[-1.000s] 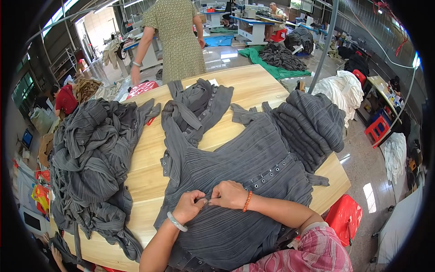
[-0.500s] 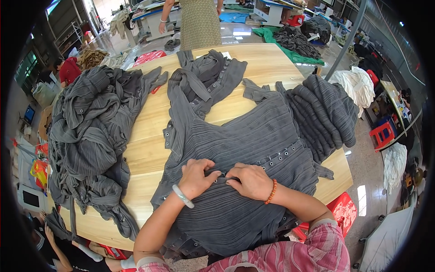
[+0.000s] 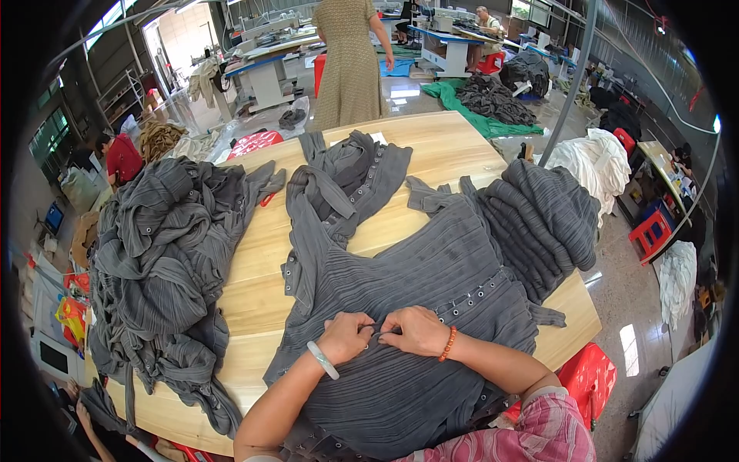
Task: Inspecting and sorting grey pleated fabric garment pieces with metal eyelets on a workbench in a factory.
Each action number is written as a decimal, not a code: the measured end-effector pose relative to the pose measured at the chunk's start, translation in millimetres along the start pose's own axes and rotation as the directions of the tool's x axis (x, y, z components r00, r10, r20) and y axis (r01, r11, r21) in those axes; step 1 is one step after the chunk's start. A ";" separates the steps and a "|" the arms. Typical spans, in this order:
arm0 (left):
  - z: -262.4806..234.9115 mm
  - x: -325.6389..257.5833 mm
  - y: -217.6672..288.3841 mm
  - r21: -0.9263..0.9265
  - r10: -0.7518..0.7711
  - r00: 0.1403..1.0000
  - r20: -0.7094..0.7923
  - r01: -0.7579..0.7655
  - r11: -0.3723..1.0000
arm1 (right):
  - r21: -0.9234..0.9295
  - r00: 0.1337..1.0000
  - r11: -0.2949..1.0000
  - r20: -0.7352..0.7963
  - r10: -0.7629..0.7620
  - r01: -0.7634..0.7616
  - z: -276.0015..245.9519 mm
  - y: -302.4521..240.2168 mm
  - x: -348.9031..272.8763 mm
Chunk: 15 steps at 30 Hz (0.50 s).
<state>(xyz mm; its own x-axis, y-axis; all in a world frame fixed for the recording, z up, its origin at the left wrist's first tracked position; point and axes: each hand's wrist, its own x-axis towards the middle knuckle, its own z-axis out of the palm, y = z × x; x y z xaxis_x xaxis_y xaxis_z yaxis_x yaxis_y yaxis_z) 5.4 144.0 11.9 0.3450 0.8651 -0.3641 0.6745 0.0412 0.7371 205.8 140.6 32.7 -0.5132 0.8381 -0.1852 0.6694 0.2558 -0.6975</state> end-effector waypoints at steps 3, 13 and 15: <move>-1.1 1.6 -0.9 -0.024 0.014 1.000 -0.004 -0.014 1.000 | -0.005 0.995 0.998 -0.069 -0.068 0.068 6.2 7.4 0.0; 2.8 6.0 -10.9 -0.077 0.123 0.987 -0.107 -0.132 0.988 | 0.174 0.994 0.984 -0.104 -0.026 0.044 4.2 9.5 5.6; 3.1 2.3 -10.0 -0.053 0.147 0.979 -0.143 -0.156 0.986 | 0.182 0.995 0.983 -0.099 -0.016 0.034 3.1 7.2 7.3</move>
<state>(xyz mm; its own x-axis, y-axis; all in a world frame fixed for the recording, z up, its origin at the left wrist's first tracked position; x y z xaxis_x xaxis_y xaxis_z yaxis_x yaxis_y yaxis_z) 1.5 144.0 2.0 0.3439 0.9241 -0.1667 0.5769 -0.0678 0.8140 205.3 147.0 24.3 -0.4686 0.8772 -0.1047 0.5426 0.1923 -0.8177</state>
